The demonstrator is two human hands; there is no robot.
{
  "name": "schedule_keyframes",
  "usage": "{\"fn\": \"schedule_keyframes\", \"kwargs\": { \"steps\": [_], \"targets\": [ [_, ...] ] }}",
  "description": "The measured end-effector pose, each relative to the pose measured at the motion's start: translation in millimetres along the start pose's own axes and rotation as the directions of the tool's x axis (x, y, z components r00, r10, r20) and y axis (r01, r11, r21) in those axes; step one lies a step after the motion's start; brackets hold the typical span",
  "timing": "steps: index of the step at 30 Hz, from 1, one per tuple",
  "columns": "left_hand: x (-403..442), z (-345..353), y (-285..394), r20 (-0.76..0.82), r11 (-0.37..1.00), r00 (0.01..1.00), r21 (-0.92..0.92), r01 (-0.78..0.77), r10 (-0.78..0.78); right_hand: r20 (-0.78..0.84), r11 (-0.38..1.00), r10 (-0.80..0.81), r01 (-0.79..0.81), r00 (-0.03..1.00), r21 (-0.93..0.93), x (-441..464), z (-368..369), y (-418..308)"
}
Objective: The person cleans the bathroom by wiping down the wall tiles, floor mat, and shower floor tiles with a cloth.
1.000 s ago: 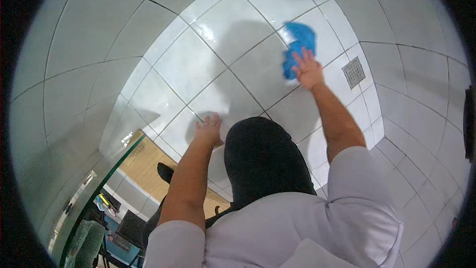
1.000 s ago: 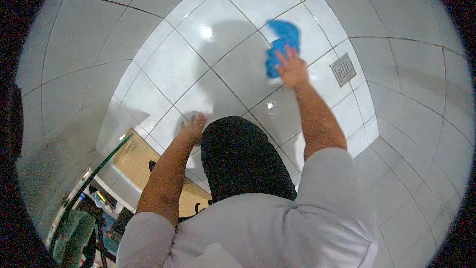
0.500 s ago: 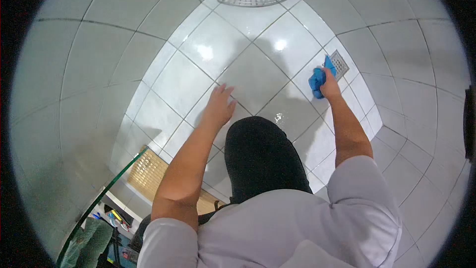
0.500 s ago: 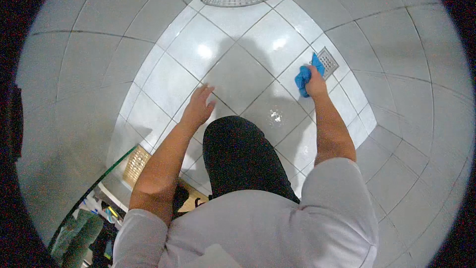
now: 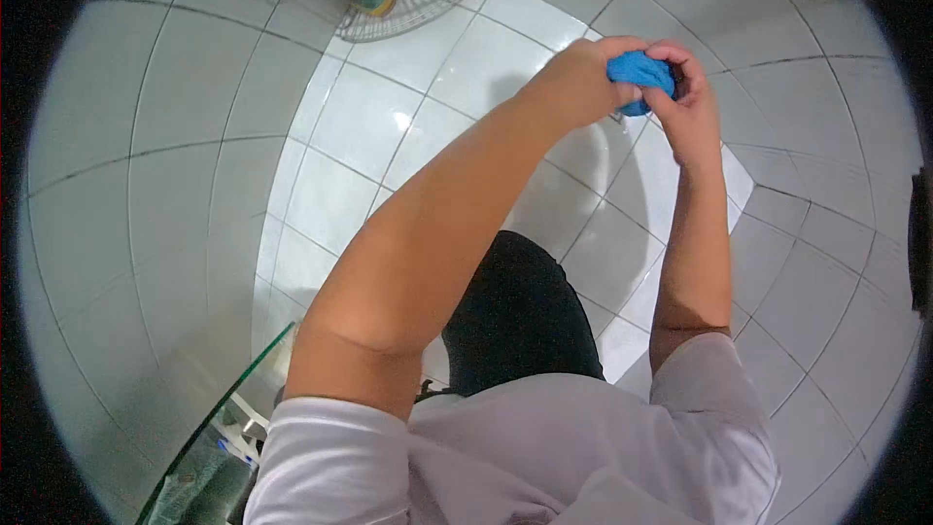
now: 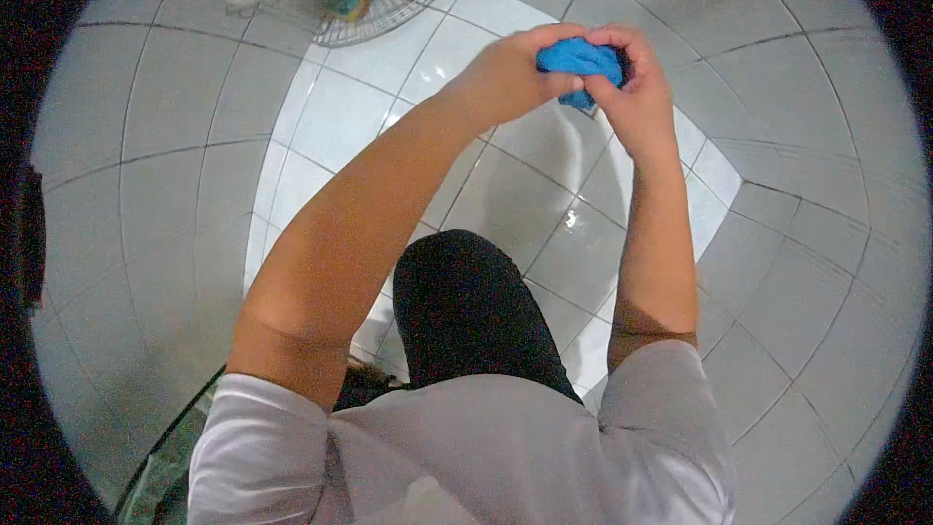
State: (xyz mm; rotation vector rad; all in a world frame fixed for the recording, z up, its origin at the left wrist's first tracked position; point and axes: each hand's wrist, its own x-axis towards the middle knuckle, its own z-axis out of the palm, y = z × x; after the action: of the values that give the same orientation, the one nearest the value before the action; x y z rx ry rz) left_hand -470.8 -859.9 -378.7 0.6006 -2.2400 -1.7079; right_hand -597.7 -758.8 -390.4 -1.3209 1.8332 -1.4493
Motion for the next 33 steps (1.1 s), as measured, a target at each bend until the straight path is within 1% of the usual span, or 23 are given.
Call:
{"fn": "schedule_keyframes", "kwargs": {
  "steps": [2,3,5,8,9,10,11,12,14,15,17,18,20,21,22,23,24,26,27,29,30,32,33],
  "targets": [
    [7.7,8.2,9.0,-0.254,0.974,0.966,0.224,0.015,0.044,-0.033,0.891,0.238,-0.205,0.971,0.404,-11.7,-1.3,-1.6],
    [7.7,13.8,12.1,-0.249,0.974,0.968,0.226,0.013,0.045,-0.037,0.891,0.24,-0.205,0.97,0.406,-14.9,1.5,-2.5],
    [5.1,25.3,15.6,-0.273,0.943,0.945,0.32,-0.085,0.178,0.111,0.26,0.613,-0.333,0.782,0.907,-18.1,9.1,-4.5],
    [7.6,37.7,16.1,-0.178,0.997,0.983,0.046,0.055,-0.046,0.093,0.218,0.685,-0.324,0.723,0.921,-13.3,8.8,1.8],
    [10.1,37.5,15.0,-0.172,0.997,0.984,0.051,0.053,-0.043,0.088,0.216,0.685,-0.317,0.723,0.924,-9.1,8.7,3.1],
    [14.0,34.0,13.2,-0.168,0.932,0.968,-0.343,0.118,-0.184,-0.026,0.409,0.627,-0.301,0.779,0.861,-3.3,8.9,4.3],
    [15.7,30.0,16.9,-0.108,0.715,0.943,-0.681,0.16,-0.314,-0.127,0.586,0.546,-0.269,0.828,0.764,2.6,11.0,0.7],
    [20.0,34.6,23.5,-0.103,0.719,0.945,-0.676,0.163,-0.311,-0.133,0.584,0.546,-0.262,0.827,0.768,6.8,11.3,-2.9],
    [31.9,45.1,39.0,-0.504,0.861,0.794,-0.506,0.047,-0.34,-0.105,0.536,0.557,-0.261,0.824,0.803,16.9,10.3,-13.0],
    [33.4,43.2,42.8,-0.504,0.862,0.794,-0.504,0.047,-0.338,-0.106,0.535,0.556,-0.258,0.824,0.804,22.7,7.8,-18.5],
    [38.2,35.7,47.5,-0.236,0.669,0.933,-0.743,0.006,-0.27,-0.284,0.719,0.388,-0.095,0.877,0.689,34.3,1.1,-26.0],
    [43.9,31.2,48.7,-0.233,0.672,0.935,-0.741,0.008,-0.268,-0.288,0.718,0.389,-0.092,0.875,0.69,41.1,-4.5,-21.0],
    [53.9,22.8,55.7,0.045,0.624,0.99,-0.773,0.118,-0.131,-0.353,0.935,0.119,0.015,0.928,0.353,50.1,-18.3,-13.7],
    [55.4,22.1,61.2,0.053,0.624,0.99,-0.772,0.124,-0.131,-0.358,0.972,0.026,0.059,0.933,0.227,51.3,-24.2,-14.0],
    [57.5,21.3,66.9,0.009,0.768,0.981,-0.622,0.156,-0.192,-0.198,0.804,0.233,-0.075,0.952,0.589,53.0,-31.0,-14.9],
    [60.3,20.2,73.9,-0.048,0.875,0.97,-0.444,0.195,-0.24,0.03,0.497,0.357,-0.218,0.933,0.84,54.6,-36.0,-18.4],
    [65.5,20.3,79.0,-0.046,0.874,0.969,-0.444,0.196,-0.241,0.028,0.497,0.359,-0.217,0.933,0.84,53.0,-40.5,-20.4],
    [77.6,21.7,86.3,-0.131,0.995,0.987,0.006,0.1,-0.098,0.432,0.309,0.229,-0.486,0.872,0.817,45.4,-52.3,-20.0],
    [81.7,23.1,87.2,-0.125,0.995,0.987,0.005,0.101,-0.1,0.428,0.308,0.234,-0.484,0.873,0.819,45.8,-60.1,-9.4],
    [89.3,25.8,87.2,-0.173,0.932,0.971,0.349,-0.095,0.163,0.623,0.327,-0.049,-0.577,0.781,0.749,54.4,-74.1,20.8],
    [97.3,26.3,82.9,-0.166,0.933,0.972,0.347,-0.098,0.164,0.619,0.326,-0.045,-0.574,0.784,0.751,56.9,-77.1,29.2],
    [107.3,23.4,80.3,-0.024,0.951,0.951,0.059,-0.305,0.307,0.542,0.499,0.067,-0.499,0.838,0.709,58.6,-79.2,34.2],
    [108.0,23.1,81.5,-0.02,0.951,0.952,0.059,-0.304,0.306,0.539,0.497,0.069,-0.498,0.839,0.711,60.7,-81.7,30.2]
  ]
}}
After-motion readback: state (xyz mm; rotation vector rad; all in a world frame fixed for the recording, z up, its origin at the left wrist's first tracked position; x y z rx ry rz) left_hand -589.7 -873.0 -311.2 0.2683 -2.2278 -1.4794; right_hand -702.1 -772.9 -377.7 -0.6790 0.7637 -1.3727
